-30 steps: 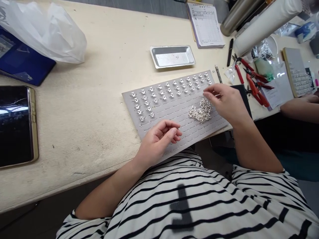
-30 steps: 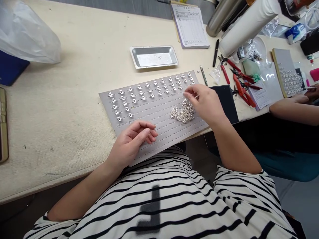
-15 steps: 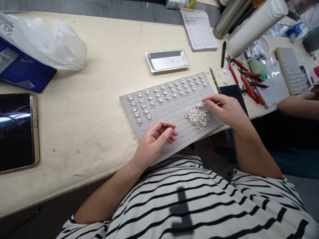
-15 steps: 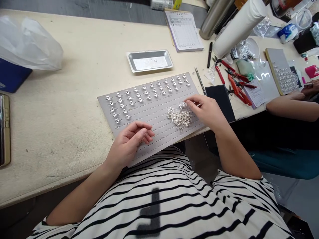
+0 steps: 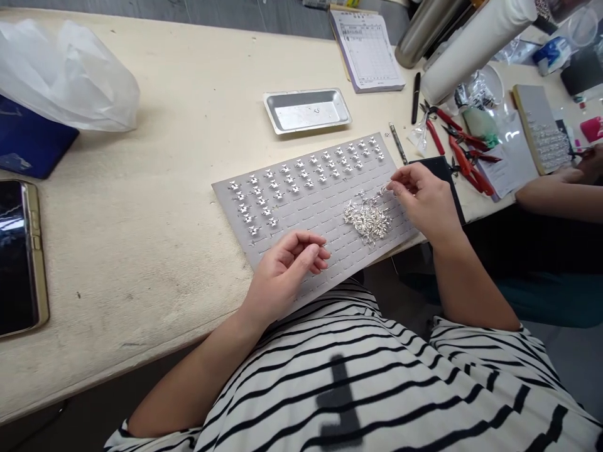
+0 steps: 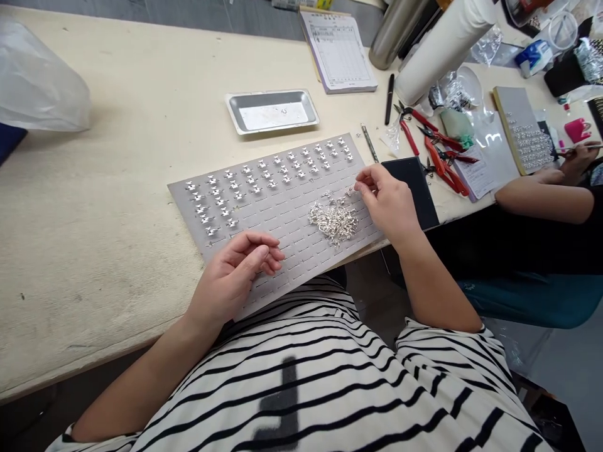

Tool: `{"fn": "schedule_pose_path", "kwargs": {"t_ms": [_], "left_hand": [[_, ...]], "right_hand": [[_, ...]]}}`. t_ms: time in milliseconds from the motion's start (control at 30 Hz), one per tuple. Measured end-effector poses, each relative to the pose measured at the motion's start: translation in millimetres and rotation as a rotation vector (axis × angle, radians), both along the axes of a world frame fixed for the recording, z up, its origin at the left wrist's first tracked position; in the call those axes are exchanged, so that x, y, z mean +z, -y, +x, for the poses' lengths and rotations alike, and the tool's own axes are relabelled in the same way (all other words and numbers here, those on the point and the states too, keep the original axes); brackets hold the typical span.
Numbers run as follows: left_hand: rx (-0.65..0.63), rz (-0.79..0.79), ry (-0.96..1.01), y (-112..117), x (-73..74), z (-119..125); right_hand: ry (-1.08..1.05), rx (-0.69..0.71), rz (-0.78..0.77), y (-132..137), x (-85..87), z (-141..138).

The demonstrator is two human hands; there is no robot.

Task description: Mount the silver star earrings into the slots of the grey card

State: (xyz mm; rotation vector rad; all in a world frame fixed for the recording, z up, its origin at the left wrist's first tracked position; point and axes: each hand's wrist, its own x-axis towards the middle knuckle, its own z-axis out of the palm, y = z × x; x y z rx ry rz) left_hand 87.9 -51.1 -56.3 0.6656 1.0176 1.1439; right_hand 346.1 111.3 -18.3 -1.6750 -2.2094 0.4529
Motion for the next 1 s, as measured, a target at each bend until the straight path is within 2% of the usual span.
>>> {"fn": "schedule_pose_path", "kwargs": {"t_ms": [267,433,600,767,1000], "left_hand": [[0.000,0.000,-0.017,0.8,0.0,-0.2],[-0.009,0.002,-0.005,0.2,-1.3,0.0],[-0.007,0.003,-0.009,0.5,-1.3,-0.6],[-0.012,-0.007,-0.025,0.4,1.7,-0.4],[-0.013,-0.016,-0.046,-0.5,3.2,-0.3]], "right_hand": [[0.183,0.175,0.001,-1.8,2.9,-7.2],[0.142,0.091,-0.053,-9.9,3.6,-7.1],[0.015,0.037,-0.196,-18.9,3.2,-8.3],[0.060,0.048,-0.089,-25.8,-1.5,-7.1],[0.129,0.032,-0.014,-20.9,-2.0,-4.5]]}}
